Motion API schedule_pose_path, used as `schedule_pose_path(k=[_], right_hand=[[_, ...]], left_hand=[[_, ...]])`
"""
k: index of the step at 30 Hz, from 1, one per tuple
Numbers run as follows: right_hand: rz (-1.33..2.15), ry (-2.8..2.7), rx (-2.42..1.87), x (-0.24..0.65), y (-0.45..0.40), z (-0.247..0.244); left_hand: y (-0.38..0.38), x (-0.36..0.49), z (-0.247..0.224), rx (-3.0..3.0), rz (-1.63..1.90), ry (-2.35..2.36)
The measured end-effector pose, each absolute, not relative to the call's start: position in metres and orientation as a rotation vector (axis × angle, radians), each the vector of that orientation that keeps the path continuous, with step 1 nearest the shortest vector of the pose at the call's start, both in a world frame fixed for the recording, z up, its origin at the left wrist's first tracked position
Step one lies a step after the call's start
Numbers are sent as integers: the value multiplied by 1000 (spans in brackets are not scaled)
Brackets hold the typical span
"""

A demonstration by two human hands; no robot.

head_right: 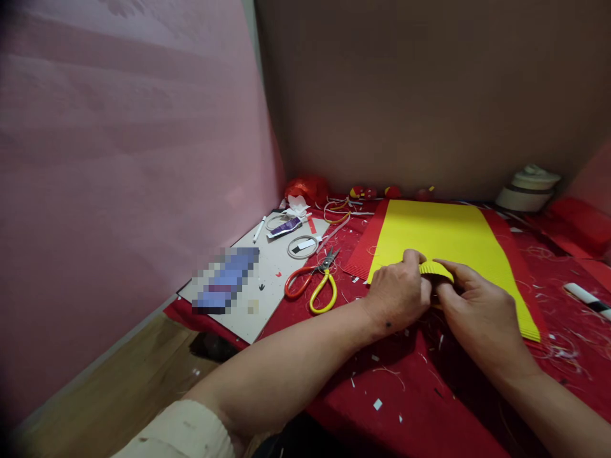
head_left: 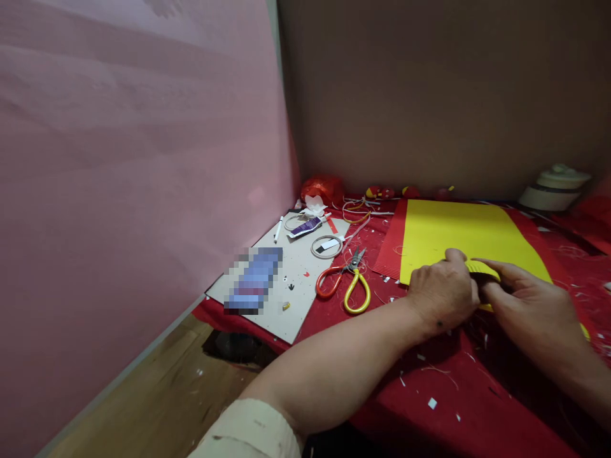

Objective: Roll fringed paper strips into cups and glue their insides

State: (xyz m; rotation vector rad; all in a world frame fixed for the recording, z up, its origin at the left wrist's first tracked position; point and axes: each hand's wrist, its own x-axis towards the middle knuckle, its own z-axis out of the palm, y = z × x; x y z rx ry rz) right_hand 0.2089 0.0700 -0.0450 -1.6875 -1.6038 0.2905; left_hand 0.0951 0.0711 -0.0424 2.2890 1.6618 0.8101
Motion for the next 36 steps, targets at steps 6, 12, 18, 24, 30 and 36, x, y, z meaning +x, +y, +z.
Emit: schedule_pose_path(k=[6, 12, 18, 24, 30, 36], right_hand=[[315, -1557, -1679, 208, 69, -45], [356, -1520, -1471, 210, 74, -53], [400, -1523, -1348, 212, 79, -60], [414, -1570, -1347, 210, 78, -58], [334, -1583, -1344, 210, 78, -58], [350, -1590, -1358, 210, 78, -58]], left_hand=[[69, 95, -41, 2302, 797, 1648], [73, 94, -45, 2270, 875, 1661], [80, 94, -49, 2221, 955, 1656], [83, 96, -50, 2094, 964, 1720], [83, 95, -47, 2135, 969, 1698], [85, 96, -51, 2062, 990, 1669]])
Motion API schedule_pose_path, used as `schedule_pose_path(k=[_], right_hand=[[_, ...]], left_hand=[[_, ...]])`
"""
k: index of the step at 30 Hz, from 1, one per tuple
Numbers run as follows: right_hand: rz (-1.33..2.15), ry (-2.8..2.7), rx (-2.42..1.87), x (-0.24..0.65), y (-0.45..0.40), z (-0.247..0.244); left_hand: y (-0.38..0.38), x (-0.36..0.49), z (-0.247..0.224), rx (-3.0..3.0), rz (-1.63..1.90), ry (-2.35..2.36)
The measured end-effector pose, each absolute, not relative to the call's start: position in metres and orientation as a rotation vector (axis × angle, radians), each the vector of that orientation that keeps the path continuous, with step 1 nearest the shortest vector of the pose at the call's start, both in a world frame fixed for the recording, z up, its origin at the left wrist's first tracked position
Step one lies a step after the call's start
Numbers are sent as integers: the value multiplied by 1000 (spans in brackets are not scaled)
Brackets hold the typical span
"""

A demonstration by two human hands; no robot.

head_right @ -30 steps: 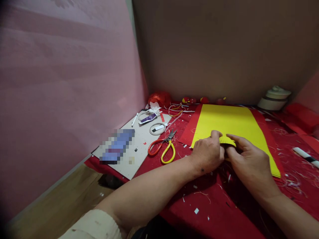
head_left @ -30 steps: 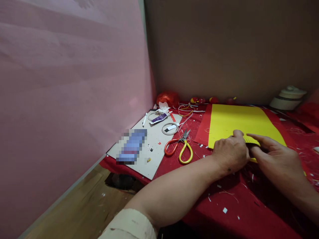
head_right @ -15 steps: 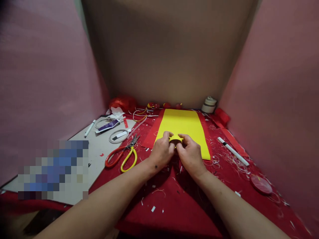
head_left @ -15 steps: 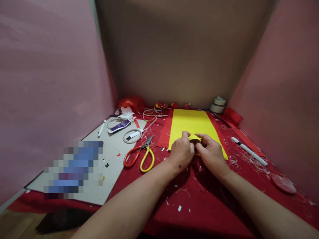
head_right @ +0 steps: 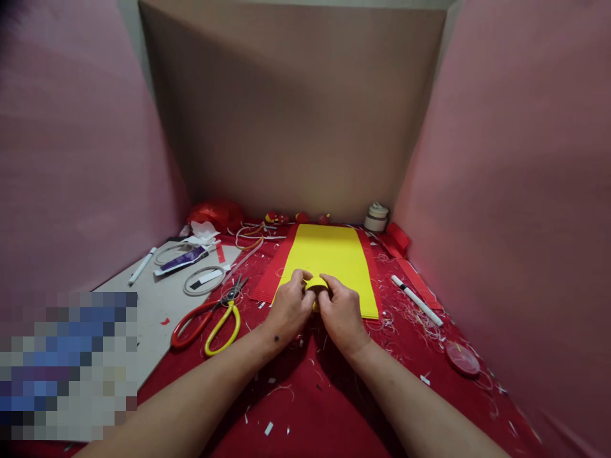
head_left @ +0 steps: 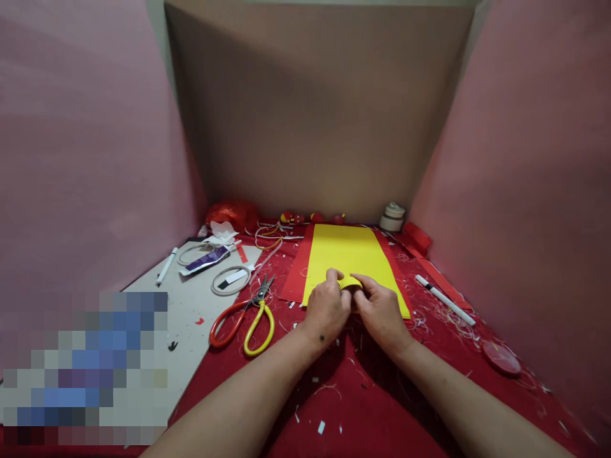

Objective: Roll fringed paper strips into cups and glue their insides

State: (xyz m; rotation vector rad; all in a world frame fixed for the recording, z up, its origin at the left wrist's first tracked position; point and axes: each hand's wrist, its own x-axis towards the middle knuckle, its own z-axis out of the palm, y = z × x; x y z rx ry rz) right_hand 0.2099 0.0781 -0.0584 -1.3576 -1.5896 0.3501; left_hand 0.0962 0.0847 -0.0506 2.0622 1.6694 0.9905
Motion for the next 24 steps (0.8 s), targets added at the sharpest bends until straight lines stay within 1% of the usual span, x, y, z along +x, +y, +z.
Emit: schedule_pose_path(k=[5, 10, 14, 20, 24], right_hand=[[365, -1588, -1320, 209, 76, -56], [412, -1576, -1342, 208, 77, -57], [376, -1580, -1371, 208, 77, -56], [430, -1538, -1365, 208, 75, -53], [407, -1530, -1333, 208, 76, -55]], left_hand=[[84, 95, -51, 2124, 1015, 1663], [86, 94, -51, 2007, 1031, 1628], [86, 94, -50, 2037, 1030, 1652], [85, 95, -46, 1959, 1032, 1635], [84, 95, -45, 2031, 1035, 1650]])
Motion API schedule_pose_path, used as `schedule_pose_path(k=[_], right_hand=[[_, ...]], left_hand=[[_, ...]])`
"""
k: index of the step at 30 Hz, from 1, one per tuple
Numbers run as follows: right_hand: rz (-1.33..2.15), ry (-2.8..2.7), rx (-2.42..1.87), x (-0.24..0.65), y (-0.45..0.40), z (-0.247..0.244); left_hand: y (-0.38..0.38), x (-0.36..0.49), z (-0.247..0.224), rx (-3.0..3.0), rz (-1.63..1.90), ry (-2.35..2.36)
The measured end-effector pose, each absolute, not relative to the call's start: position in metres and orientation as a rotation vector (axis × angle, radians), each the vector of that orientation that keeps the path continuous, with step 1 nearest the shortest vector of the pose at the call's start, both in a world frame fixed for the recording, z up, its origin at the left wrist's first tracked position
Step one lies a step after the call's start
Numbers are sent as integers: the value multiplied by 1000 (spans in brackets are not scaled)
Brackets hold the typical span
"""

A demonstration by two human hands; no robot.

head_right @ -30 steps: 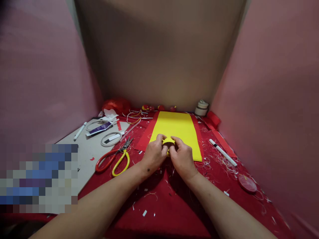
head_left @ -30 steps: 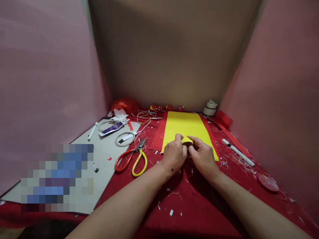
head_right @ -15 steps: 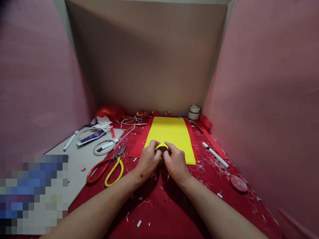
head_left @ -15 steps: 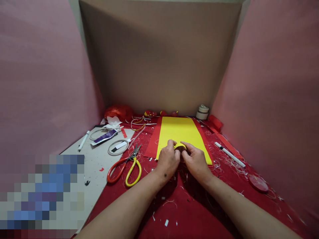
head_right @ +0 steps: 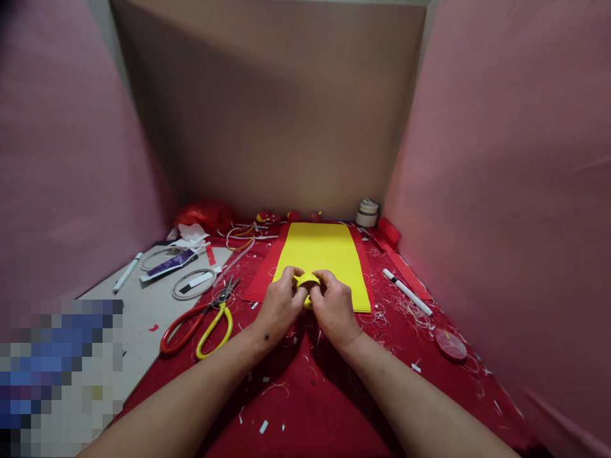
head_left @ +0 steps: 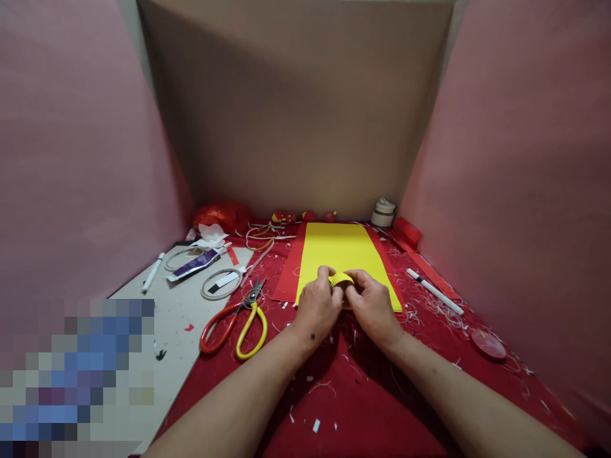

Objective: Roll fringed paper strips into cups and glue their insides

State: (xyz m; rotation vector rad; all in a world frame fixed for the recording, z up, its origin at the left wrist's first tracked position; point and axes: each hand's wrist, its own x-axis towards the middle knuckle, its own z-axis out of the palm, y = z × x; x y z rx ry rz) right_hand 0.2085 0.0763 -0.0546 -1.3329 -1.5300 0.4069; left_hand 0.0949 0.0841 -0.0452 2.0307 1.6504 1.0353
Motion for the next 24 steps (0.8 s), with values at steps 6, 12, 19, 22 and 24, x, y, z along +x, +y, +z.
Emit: schedule_pose_path(k=[6, 12, 19, 22, 24], right_hand=[[551, -1515, -1245, 208, 78, -57], [392, -1567, -1296, 208, 76, -55], [385, -1549, -1272, 207, 73, -54], [325, -1552, -1267, 207, 72, -52], [338, -1532, -1242, 207, 72, -52]], left_hand=[[85, 95, -45, 1930, 1024, 1635], [82, 94, -45, 2134, 1001, 1696], [80, 94, -46, 2209, 1036, 1681], [79, 94, -46, 2232, 1017, 1695], [79, 94, -46, 2214, 1039, 1670]])
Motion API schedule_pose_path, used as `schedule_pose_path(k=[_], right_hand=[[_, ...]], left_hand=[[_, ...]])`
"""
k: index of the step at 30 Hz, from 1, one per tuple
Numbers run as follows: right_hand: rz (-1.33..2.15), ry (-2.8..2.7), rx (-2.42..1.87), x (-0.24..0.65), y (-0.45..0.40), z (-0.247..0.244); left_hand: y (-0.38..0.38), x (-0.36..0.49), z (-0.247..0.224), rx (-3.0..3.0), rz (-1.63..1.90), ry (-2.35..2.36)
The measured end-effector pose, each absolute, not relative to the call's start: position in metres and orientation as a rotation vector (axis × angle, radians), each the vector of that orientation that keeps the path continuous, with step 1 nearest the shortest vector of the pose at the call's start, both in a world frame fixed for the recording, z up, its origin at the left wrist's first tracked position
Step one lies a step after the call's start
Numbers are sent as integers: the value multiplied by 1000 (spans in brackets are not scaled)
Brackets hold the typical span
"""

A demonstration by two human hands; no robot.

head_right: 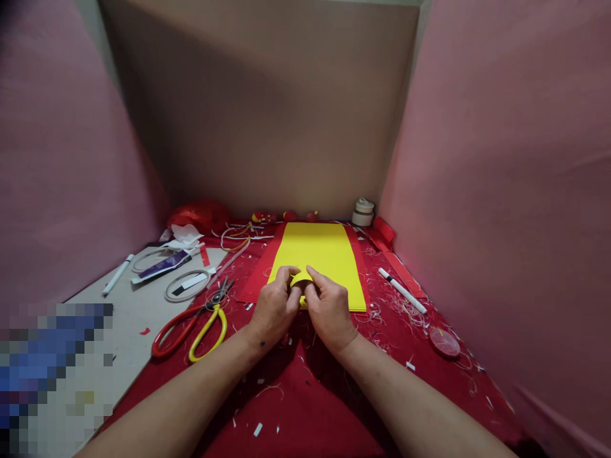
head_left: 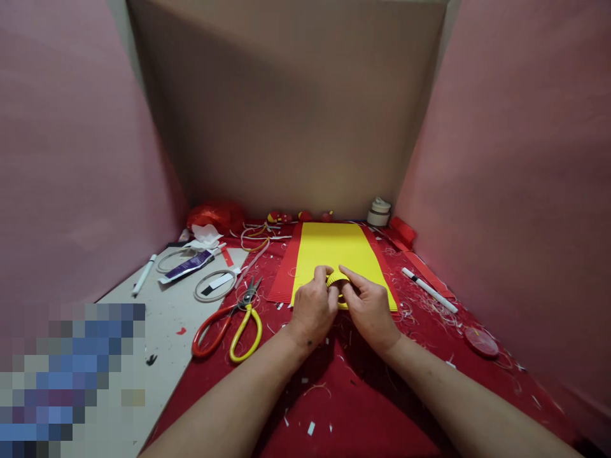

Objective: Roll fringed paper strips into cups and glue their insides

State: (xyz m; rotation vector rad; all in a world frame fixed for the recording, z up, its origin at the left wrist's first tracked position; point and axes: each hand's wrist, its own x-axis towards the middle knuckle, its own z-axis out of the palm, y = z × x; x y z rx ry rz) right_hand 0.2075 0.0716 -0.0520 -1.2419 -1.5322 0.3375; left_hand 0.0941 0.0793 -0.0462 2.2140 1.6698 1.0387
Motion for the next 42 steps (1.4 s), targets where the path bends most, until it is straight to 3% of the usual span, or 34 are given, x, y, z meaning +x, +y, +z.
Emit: schedule_pose_path(k=[11, 42], right_hand=[[238, -1579, -1265, 209, 74, -52], [111, -1667, -1269, 209, 76, -55]], left_hand=[[78, 99, -45, 2407, 764, 1806], [80, 101, -48, 2435, 684, 1842]])
